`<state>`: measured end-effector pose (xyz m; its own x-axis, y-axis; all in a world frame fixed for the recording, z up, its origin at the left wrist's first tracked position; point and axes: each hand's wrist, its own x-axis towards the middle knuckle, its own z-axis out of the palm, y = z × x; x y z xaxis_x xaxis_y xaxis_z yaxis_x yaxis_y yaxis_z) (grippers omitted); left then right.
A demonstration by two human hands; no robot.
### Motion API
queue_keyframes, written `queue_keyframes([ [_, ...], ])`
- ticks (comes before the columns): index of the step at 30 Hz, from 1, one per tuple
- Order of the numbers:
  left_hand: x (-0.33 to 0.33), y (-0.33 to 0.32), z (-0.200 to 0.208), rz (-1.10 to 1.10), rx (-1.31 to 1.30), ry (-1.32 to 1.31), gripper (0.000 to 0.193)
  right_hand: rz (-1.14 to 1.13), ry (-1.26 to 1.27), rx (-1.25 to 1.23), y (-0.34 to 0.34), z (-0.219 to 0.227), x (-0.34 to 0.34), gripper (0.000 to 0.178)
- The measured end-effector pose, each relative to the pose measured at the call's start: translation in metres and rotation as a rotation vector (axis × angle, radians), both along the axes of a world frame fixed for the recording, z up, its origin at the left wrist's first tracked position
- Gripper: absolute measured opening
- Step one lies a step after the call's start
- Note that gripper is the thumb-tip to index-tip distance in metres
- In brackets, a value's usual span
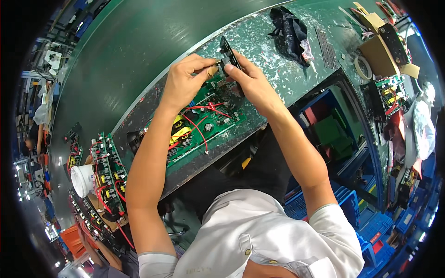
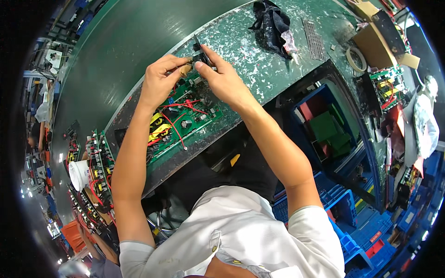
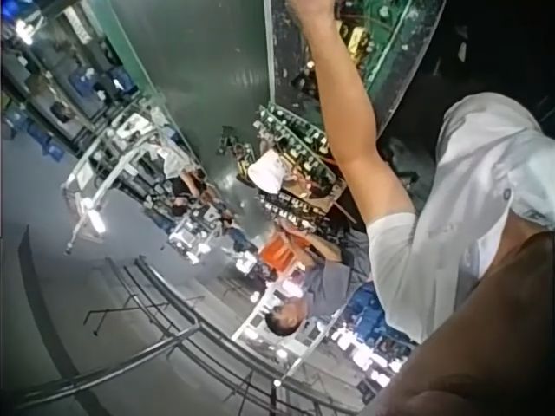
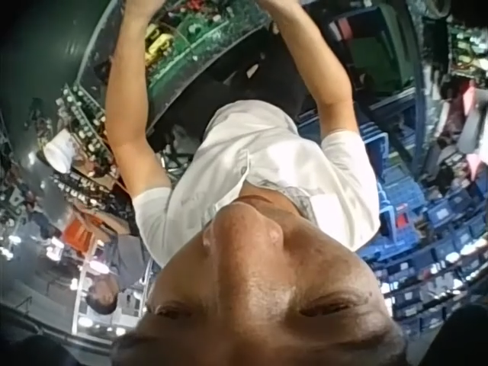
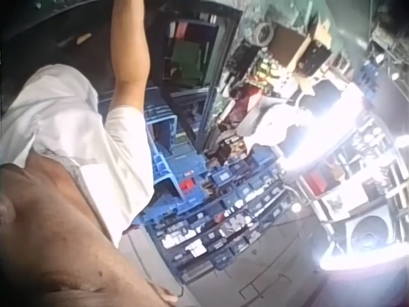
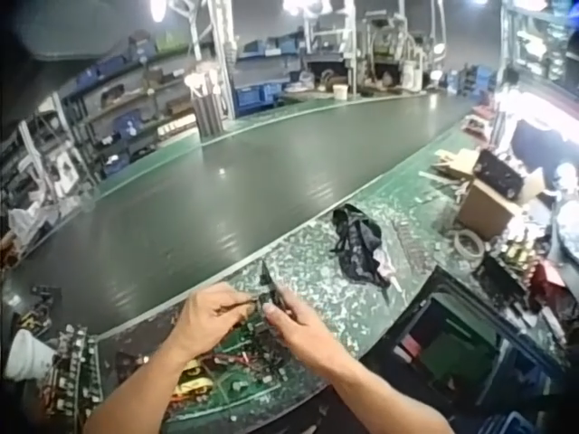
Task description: Assembling electronic components into circuit board housings at a factory workstation.
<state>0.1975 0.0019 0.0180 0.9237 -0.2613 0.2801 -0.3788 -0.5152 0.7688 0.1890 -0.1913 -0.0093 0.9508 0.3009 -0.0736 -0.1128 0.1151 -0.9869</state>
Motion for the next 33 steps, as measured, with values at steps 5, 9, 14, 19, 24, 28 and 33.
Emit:
queue_keyframes([
  [5,-0.002,0.001,0.001,0.022,0.002,-0.013,0.02,-0.012,-0.046,-0.142,0.005,0.001,-0.001,0.054],
  [9,-0.003,0.001,0.006,0.063,0.045,-0.001,0.019,-0.145,-0.353,-0.49,0.009,-0.001,-0.003,0.057],
  [14,-0.004,-0.003,0.008,0.015,0.167,-0.279,0.011,-0.145,-0.347,-0.452,0.015,0.004,-0.011,0.056],
  [19,-0.005,0.0,0.01,0.034,0.288,-0.36,0.013,-0.13,-0.351,-0.698,0.02,0.009,-0.012,0.056],
  [24,0.0,0.038,0.047,-0.059,0.208,0.213,0.031,-0.083,-0.342,-0.515,0.014,-0.001,0.0,0.054],
  [28,-0.029,0.079,0.06,-0.029,0.554,0.356,0.033,-0.072,-0.239,-0.459,0.007,0.001,0.0,0.053],
  [33,-0.054,0.085,0.039,0.068,0.594,0.521,0.026,-0.069,-0.225,-0.43,0.004,0.004,-0.002,0.055],
])
